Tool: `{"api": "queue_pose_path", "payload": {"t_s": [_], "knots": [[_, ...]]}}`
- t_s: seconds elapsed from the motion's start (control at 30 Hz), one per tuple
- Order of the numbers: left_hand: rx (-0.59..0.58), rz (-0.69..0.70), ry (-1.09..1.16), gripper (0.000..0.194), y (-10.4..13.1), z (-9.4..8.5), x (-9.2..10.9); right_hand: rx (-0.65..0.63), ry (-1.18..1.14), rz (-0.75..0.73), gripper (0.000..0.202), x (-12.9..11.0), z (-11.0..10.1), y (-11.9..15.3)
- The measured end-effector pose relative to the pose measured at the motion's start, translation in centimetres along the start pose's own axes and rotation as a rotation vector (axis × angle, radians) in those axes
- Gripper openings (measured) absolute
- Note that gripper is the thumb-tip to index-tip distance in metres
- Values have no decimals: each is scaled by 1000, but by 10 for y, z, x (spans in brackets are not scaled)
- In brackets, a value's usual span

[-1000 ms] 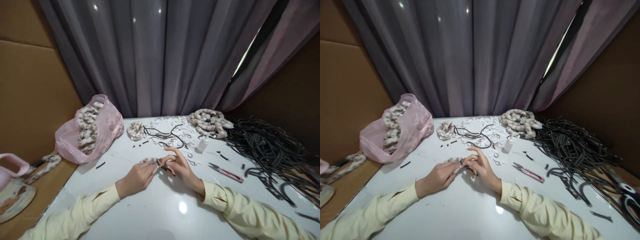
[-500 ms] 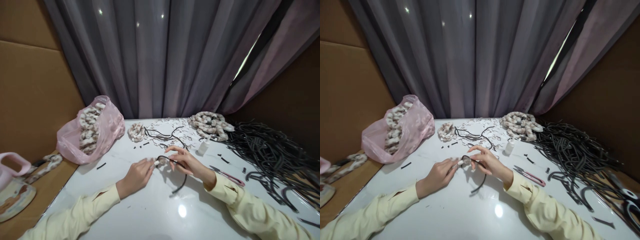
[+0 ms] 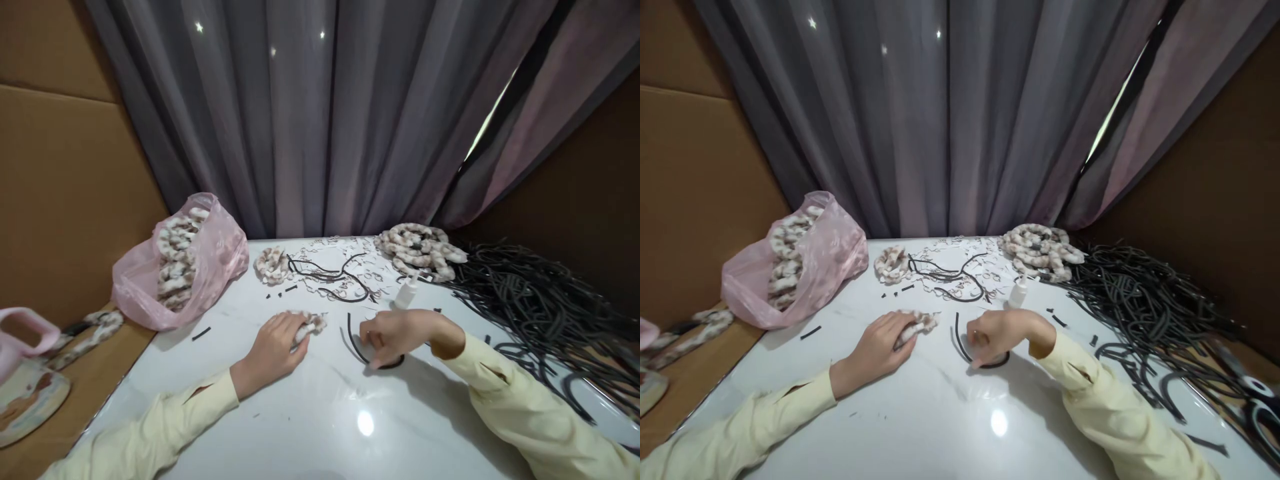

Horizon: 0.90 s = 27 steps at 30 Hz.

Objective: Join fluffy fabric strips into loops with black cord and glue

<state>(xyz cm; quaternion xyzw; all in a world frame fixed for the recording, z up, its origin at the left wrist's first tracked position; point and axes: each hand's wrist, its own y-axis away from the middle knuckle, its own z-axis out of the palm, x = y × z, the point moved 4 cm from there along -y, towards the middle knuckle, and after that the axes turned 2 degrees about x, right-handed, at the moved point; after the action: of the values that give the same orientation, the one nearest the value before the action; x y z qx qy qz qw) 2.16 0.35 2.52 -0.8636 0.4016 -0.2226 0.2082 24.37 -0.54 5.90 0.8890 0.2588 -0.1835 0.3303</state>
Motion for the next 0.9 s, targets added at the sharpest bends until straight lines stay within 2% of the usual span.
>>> {"api": "queue_pose_path", "payload": {"t_s": [0.1, 0.17, 0.3, 0.4, 0.47, 0.53, 0.6, 0.7, 0.77, 0.9], "knots": [[-88, -13, -42, 27, -6, -3, 8, 245, 238, 128, 43, -15, -2, -4], [-201, -59, -79, 23, -11, -3, 14, 372, 343, 192, 35, -26, 0, -9], [-396, -193, -87, 15, -24, 0, 14, 432, 424, 193, 19, -38, 13, -26], [-503, -429, 276, 15, -41, 2, 0, 446, 420, 155, 20, -36, 13, -32], [-607, -565, 533, 20, -56, 1, -10, 439, 407, 113, 15, -34, 5, -31], [-654, -583, 643, 25, -72, -7, -16, 450, 395, 65, 14, -34, -10, -24], [-671, -569, 768, 26, -85, -17, -16, 513, 315, -24, 18, -39, -29, -12], [-698, -593, 1148, 25, -90, -28, -6, 618, 43, -203, 18, -50, -54, 10], [-700, -615, 1335, 24, -87, -34, 1, 632, -84, -275, 23, -56, -63, 23], [-709, -644, 1311, 21, -79, -41, 11, 668, -114, -356, 25, -63, -69, 37]]}}
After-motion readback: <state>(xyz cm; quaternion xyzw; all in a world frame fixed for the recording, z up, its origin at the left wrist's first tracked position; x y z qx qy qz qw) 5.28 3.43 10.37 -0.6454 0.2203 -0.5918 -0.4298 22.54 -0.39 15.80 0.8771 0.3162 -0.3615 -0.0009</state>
